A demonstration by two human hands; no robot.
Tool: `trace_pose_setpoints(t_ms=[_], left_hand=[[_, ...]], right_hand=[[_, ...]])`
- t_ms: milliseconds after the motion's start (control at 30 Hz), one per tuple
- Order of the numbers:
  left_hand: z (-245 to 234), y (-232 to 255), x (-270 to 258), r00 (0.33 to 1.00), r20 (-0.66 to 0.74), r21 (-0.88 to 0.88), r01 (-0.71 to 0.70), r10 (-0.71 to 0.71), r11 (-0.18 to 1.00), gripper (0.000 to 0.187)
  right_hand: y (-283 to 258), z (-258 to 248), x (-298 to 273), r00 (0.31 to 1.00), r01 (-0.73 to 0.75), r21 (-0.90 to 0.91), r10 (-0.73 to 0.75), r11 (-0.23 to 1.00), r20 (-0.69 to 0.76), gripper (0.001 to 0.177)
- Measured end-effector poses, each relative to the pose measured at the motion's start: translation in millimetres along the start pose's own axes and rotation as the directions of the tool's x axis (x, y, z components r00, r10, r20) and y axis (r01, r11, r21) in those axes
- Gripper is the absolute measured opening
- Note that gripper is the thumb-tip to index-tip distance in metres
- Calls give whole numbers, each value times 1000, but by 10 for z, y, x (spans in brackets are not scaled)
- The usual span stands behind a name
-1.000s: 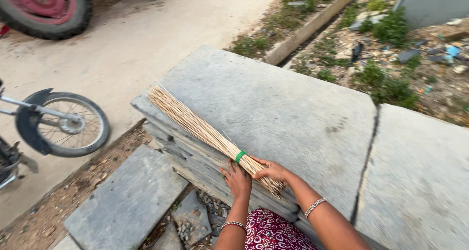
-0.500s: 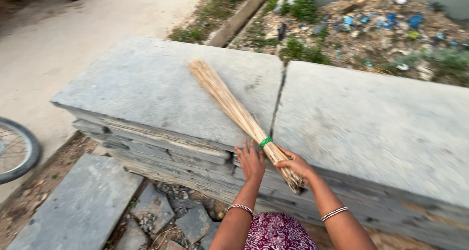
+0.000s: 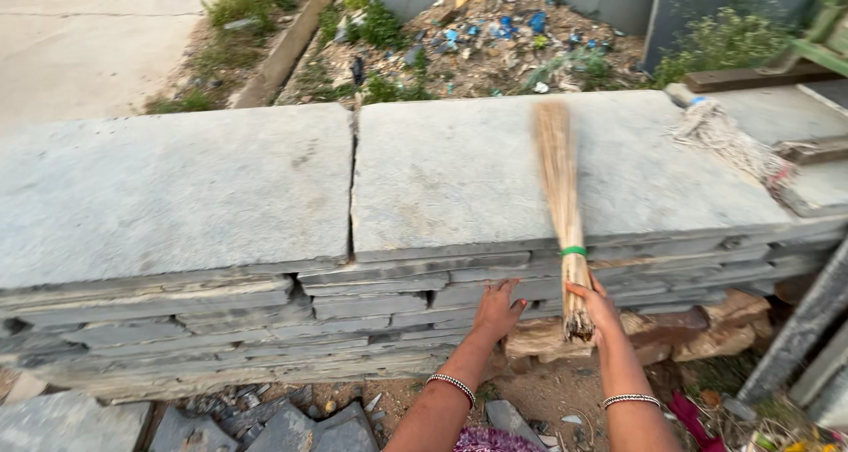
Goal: The person sweeps the dirt ground and the top of stacked stone slabs using a hand broom.
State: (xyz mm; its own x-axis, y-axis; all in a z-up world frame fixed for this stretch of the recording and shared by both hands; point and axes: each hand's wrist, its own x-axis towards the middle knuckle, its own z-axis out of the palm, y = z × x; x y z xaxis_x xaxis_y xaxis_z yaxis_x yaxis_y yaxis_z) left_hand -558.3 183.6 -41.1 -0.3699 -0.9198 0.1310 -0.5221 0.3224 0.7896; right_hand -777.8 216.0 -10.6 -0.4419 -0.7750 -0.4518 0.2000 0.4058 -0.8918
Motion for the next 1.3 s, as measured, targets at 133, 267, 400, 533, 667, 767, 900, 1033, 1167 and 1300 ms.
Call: trace_pose_setpoints(t_ms=[133,267,400,533,667,767,900,1033,1167,1300], left_hand=[[81,328,-179,992,126,15,29,-31,999,55],[182,323,-263,964,240,56,107,-118,993,52],[326,25,-299,971,236,-45,44,-32,998,50],[335,-275,-405,964,231,-140,171,-135,975,51],[315,-472,-625,984,129,-157,142,-122,977,51],[217,-564,-852,946,194,-333,314,-262,889,55],[6,-664,-1280,920,123,-530,377,-371,759,56],[-311,-647,-1786,887,64,-775,333,-458,537,58],[-535,-337,-2468,829,149,-800,421,-539,427,65],[-671,205,-2984,841,137,-930,292,-523,226,64]], right_hand=[[137,-776,-241,969,-4,-92,-19,996,-245,70],[203,-1166,-322,961,53,26,-43,998,-273,74],[123,-1100,-628,966,-1,-260,-66,966,-251,86],[53,-632,-1010,987,47,-282,-88,958,-136,86],[131,-152,-1317,1000,-18,-120,17,993,-12,94],[247,165,-1541,988,120,-303,-85,945,127,91],[480,670,-1980,957,120,-348,-14,930,291,93],[857,1027,-2382,908,64,-395,111,916,403,92],[1386,1171,-2757,844,115,-230,27,966,536,89],[1523,1037,-3101,834,31,-188,78,982,547,88]])
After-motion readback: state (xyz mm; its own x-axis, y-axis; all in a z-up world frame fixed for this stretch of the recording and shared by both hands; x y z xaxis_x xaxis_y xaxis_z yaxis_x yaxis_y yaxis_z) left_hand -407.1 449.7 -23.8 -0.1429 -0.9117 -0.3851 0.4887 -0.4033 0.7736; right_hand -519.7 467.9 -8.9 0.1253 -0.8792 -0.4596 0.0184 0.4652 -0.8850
